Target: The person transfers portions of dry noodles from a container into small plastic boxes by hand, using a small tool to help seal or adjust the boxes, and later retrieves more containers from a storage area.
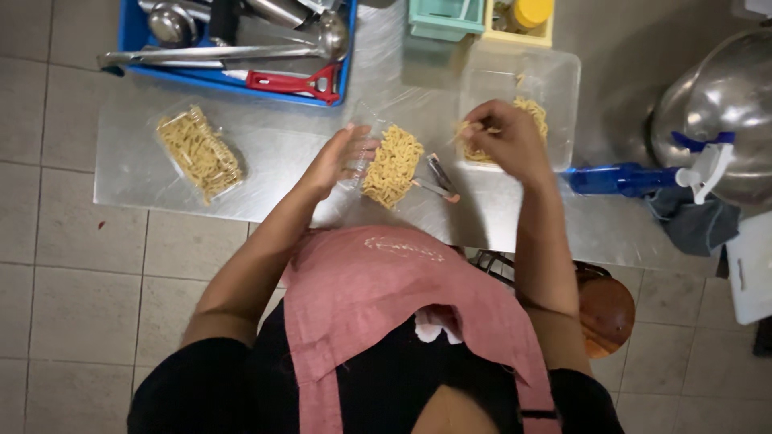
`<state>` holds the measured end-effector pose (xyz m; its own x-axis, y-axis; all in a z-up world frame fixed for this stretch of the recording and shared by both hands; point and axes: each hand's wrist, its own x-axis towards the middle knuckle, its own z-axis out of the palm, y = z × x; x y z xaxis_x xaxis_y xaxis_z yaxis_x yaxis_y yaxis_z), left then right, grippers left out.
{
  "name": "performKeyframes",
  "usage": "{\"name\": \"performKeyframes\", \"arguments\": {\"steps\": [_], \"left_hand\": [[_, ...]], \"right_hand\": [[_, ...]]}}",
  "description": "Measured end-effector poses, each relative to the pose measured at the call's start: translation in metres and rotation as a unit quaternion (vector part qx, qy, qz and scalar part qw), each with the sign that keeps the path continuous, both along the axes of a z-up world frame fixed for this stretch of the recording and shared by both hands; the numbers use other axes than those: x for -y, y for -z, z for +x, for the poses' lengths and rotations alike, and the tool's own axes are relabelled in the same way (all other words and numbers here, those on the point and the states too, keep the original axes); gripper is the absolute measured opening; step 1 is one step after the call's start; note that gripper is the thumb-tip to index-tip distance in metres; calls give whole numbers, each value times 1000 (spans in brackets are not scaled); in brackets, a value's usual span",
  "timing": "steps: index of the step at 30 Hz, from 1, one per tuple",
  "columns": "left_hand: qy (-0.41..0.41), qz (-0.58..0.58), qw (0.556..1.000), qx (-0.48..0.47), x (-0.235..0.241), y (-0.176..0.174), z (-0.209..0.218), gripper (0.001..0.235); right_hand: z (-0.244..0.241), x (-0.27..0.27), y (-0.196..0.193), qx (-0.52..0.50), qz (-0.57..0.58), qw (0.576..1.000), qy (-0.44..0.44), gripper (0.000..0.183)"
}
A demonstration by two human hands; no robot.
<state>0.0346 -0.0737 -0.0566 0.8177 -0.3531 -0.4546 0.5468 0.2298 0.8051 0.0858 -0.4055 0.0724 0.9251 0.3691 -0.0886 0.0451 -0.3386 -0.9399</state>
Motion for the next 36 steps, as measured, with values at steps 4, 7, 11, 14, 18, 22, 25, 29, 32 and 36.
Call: {"name": "performKeyframes", "arguments": {"steps": [4, 7, 11, 14, 18, 22, 25, 29, 32, 36], "left_hand": [[-14, 6, 1000, -2, 2, 1, -1, 80], [-6, 23, 1000, -2, 1, -1, -2, 81], [-9, 13, 1000, 2, 1, 1, -4, 81], [-14, 2, 1000, 1, 2, 5, 0, 81], [-18, -4, 1000, -3, 0, 6, -1, 80], [-14, 0, 1000, -3, 0, 4, 1, 80], [-12, 14, 1000, 7, 0, 2, -2, 80], [-20, -2, 1000, -7, -1, 1, 2, 78], [-24, -5, 1000, -10, 0, 2, -1, 78], [-24, -8, 1000, -6, 1, 3, 1, 77]], "right_hand": [[-17, -53, 6, -16, -14, 998, -58, 21], [-25, -82, 19, -53, 29, 994, -96, 19], [-20, -92, 34, 60, -76, 992, -79, 16], [-13, -86, 33, 123, -106, 985, -60, 16], [-14, -83, 20, 112, -186, 976, -1, 14], [-8, -77, 12, 84, -186, 979, -26, 13], [-7, -71, 19, 76, -179, 977, -90, 16], [-1, -65, 31, 100, -173, 978, -55, 23], [-5, -66, 41, 108, -167, 979, -49, 23], [-13, -81, 42, 110, -164, 980, -29, 17]]}}
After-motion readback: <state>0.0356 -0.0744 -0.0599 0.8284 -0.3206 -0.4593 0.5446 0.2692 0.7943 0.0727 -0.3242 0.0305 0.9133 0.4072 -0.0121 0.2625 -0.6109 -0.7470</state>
